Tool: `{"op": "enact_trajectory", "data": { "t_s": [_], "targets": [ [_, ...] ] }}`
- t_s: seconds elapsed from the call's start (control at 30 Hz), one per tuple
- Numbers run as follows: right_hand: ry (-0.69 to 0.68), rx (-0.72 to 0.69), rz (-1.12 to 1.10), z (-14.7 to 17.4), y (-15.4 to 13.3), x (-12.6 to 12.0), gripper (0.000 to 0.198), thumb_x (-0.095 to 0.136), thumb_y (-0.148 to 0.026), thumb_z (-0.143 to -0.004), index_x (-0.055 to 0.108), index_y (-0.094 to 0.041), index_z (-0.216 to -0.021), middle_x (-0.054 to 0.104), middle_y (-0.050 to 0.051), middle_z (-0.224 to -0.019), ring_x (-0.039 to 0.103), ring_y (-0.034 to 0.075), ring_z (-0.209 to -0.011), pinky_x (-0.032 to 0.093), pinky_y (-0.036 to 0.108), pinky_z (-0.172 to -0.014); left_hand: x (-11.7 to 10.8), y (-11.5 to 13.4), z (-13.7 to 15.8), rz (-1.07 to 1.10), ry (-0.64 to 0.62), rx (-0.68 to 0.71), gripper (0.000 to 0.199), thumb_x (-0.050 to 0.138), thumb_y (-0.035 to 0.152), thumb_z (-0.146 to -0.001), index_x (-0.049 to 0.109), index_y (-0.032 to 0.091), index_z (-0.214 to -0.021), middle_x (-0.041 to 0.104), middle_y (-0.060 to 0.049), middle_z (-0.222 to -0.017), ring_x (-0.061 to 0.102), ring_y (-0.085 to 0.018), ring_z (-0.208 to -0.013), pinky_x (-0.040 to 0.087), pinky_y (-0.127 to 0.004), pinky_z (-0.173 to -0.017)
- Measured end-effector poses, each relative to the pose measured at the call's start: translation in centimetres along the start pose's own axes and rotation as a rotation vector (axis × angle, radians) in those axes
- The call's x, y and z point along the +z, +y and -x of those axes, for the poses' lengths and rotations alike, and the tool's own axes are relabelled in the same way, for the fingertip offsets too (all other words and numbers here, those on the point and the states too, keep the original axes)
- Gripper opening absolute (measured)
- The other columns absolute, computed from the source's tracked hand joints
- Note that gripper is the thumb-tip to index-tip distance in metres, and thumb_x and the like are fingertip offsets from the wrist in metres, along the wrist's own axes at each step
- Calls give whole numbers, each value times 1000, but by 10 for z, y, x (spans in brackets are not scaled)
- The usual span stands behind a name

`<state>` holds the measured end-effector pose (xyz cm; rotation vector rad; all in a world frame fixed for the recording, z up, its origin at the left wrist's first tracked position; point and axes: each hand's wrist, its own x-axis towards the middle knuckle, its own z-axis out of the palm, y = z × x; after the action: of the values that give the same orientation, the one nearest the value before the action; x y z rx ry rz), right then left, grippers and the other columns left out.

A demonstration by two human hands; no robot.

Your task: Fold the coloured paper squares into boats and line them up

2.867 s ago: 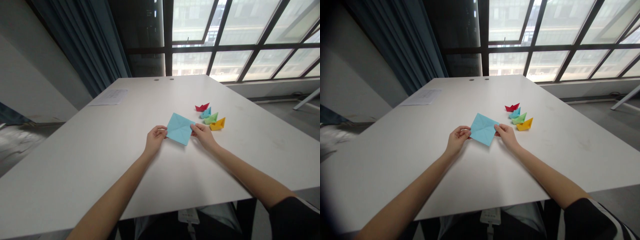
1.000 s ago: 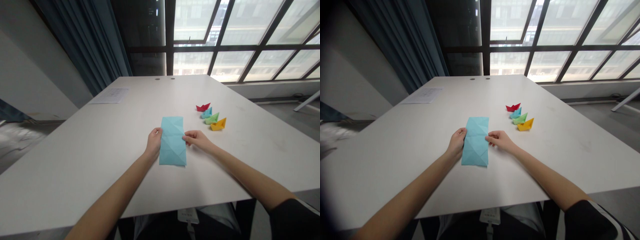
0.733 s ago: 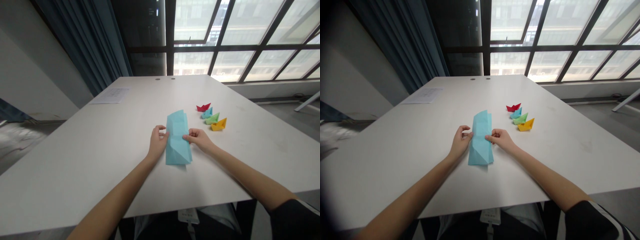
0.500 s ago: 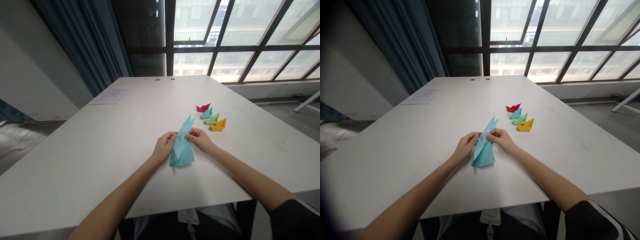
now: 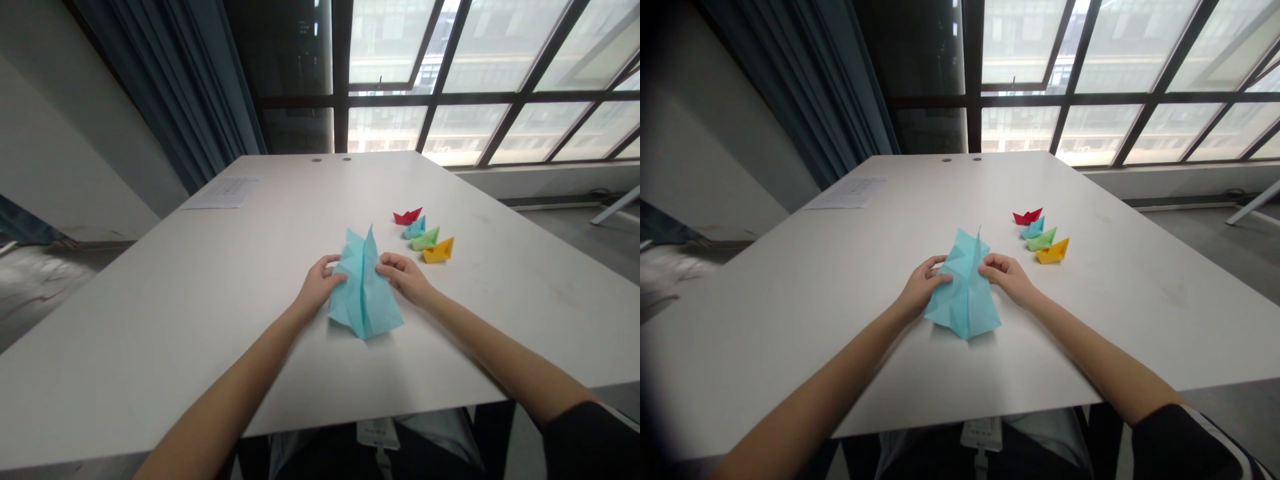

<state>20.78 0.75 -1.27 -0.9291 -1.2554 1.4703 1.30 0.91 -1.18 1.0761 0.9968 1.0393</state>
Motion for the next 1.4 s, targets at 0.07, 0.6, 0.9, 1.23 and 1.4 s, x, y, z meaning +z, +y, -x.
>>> {"op": "enact_trajectory", "data": {
  "t_s": [0.07,0.6,0.9,1.23,1.4],
  "targets": [
    [80,-16,-12,-2,-2,-6,24,69,-36,-64,52,-19,-69,50,-6,-53,44,7,-46,33,19,-44,-9,2,-4,11,73,3,47,71,22,-56,54,17,-99,67,-3,-72,61,-16,-59,47,-29,-60],
    [150,-100,313,-12,4,-37,37,69,-39,-65,65,-22,-98,64,2,-87,56,13,-69,44,24,-59,-34,5,-16,-94,194,148,25,67,20,-58,69,14,-82,65,-2,-72,54,-10,-60,39,-20,-56],
    [171,-20,225,-12,7,-35,39,74,-37,-60,68,-22,-96,69,1,-86,61,14,-71,48,27,-68,-27,6,-11,76,88,36,54,80,26,-50,64,12,-100,69,-6,-77,60,-13,-65,47,-26,-64],
    [192,30,35,-8,3,-20,44,78,-33,-54,67,-21,-95,69,2,-80,63,14,-66,50,28,-67,-20,6,-12,286,141,-10,40,80,16,-47,68,15,-85,67,-1,-68,59,-10,-58,47,-22,-59],
    [159,10,66,-7,2,-21,38,78,-31,-55,69,-20,-91,70,3,-82,63,14,-68,50,27,-67,-23,8,-10,169,38,-83,38,79,18,-50,70,14,-86,68,-3,-68,59,-11,-56,46,-23,-57]
  ]
}}
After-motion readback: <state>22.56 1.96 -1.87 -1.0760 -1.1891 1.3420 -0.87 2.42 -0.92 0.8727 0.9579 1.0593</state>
